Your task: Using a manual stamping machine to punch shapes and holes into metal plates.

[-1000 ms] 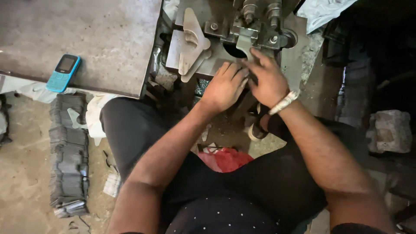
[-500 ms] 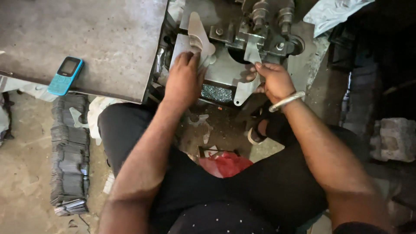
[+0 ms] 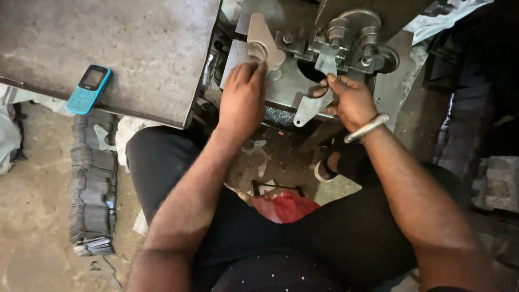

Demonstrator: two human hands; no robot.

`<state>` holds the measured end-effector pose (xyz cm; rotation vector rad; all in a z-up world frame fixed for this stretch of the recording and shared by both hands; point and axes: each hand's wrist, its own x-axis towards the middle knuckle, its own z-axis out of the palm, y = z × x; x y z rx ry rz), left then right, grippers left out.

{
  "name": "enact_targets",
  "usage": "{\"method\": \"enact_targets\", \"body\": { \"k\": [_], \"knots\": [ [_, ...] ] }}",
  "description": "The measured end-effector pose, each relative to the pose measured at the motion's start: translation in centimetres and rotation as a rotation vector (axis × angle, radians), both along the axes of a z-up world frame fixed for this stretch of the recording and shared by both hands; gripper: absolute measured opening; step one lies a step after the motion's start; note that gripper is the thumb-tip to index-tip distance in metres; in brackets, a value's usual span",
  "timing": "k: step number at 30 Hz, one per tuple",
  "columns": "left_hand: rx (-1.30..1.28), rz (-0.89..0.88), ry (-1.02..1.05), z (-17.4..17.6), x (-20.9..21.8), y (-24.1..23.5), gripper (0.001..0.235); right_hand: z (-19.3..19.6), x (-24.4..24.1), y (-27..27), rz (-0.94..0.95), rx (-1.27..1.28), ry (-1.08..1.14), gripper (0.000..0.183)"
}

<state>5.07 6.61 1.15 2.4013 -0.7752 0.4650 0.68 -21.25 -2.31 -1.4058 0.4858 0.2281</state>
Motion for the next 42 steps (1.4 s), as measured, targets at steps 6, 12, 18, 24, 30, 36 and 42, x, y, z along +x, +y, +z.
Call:
{"method": "enact_targets", "body": {
  "k": [6,12,18,24,30,36,42],
  "knots": [
    [-0.189,-0.196,0.142,3.2,-2.0,-0.6,0.035,-0.5,-1.0,-0.1,-0.005,0.085,-0.047,0.02],
    [-0.152,-0.486,0.161,1.7,-3.4,-4.1,0.037,2.8,-4.0,-1.0,-0.122,-0.042,-0.135,0.008],
    [-0.083,-0.433,0.044,-1.7,-4.0,-7.6,0.04,5.7,-7.0,-7.6,-0.089,-1.012,-0.298,0.013],
    [-0.069,-0.385,-0.12,-3.0,-4.2,-8.1,0.041,3.4,-3.2,-13.0,-0.398,-0.627,-0.231,0.009],
    [-0.047,-0.369,-0.061,-2.3,-4.6,-7.9,0.044,1.5,-1.1,-14.7,-0.147,-1.257,-0.764,0.013],
    [-0.032,-0.359,-0.077,-2.2,-4.5,-8.0,0.046,0.8,-2.4,-13.0,-0.338,-1.341,-0.538,0.026],
    [-0.099,-0.4,-0.071,-0.9,-4.7,-7.5,0.044,5.2,-5.7,-2.7,-0.098,-1.158,-0.675,0.024]
  ]
}}
